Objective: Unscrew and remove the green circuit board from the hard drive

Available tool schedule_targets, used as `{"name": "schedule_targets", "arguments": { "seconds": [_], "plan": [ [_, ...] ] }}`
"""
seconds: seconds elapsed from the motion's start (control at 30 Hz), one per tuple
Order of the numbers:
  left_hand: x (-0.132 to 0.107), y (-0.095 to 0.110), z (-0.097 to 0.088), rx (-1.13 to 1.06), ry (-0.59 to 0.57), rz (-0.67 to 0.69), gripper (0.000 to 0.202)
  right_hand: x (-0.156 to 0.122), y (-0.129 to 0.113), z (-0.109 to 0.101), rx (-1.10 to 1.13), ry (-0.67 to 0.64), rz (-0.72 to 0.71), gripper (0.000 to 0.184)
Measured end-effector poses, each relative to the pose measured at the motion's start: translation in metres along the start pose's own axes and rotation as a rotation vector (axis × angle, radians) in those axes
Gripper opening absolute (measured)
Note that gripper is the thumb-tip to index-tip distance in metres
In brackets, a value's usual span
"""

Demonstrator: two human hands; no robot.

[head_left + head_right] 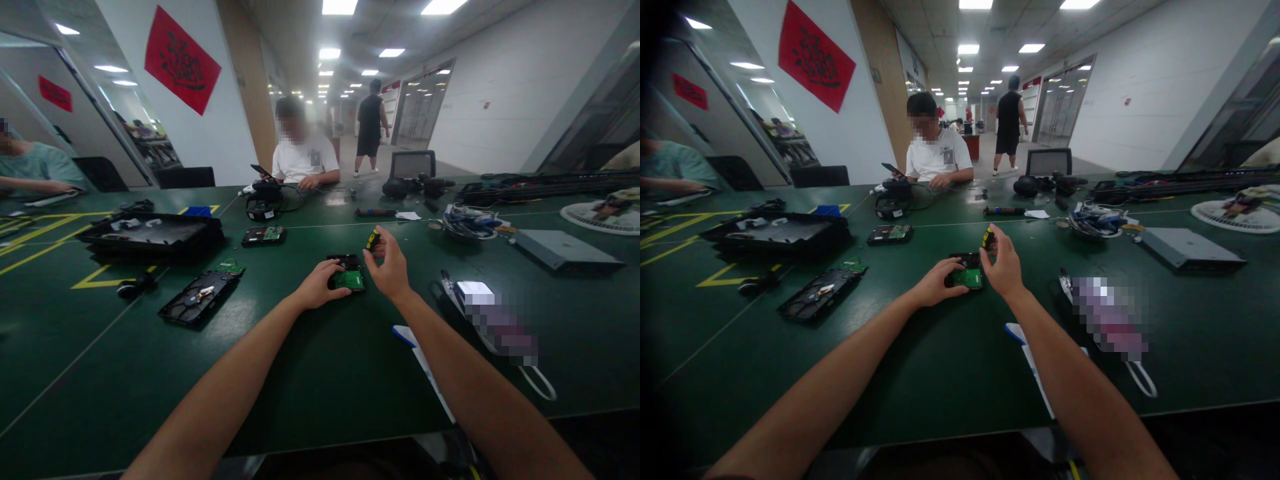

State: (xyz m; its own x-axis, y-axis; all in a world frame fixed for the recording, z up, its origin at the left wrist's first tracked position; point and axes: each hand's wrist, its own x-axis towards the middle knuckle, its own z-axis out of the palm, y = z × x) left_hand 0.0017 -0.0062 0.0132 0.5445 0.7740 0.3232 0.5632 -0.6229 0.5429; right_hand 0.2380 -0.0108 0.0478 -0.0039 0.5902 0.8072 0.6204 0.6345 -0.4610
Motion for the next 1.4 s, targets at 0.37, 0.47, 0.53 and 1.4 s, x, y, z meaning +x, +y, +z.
{"name": "schedule_targets", "arguments": {
  "seconds": [0.37,0.47,0.53,1.4],
  "plan": [
    [0.0004,0.0012,-0.0016,0.004,-0.004,0.0,0.066,-0.0008,0.0003,0.0007,0.013,0.001,0.005,0.067],
    [0.0001,0.0015,-0.002,0.003,-0.003,0.003,0.066,-0.0007,-0.0001,0.0002,0.008,-0.007,0.005,0.066],
    [-0.0003,0.0022,-0.0025,-0.001,-0.007,0.003,0.067,-0.0005,0.0002,0.0001,0.011,0.001,0.005,0.066],
    [0.0007,0.0008,-0.001,0.0,-0.004,0.001,0.066,0.0002,0.001,-0.0012,-0.013,-0.009,-0.017,0.068]
  ]
}}
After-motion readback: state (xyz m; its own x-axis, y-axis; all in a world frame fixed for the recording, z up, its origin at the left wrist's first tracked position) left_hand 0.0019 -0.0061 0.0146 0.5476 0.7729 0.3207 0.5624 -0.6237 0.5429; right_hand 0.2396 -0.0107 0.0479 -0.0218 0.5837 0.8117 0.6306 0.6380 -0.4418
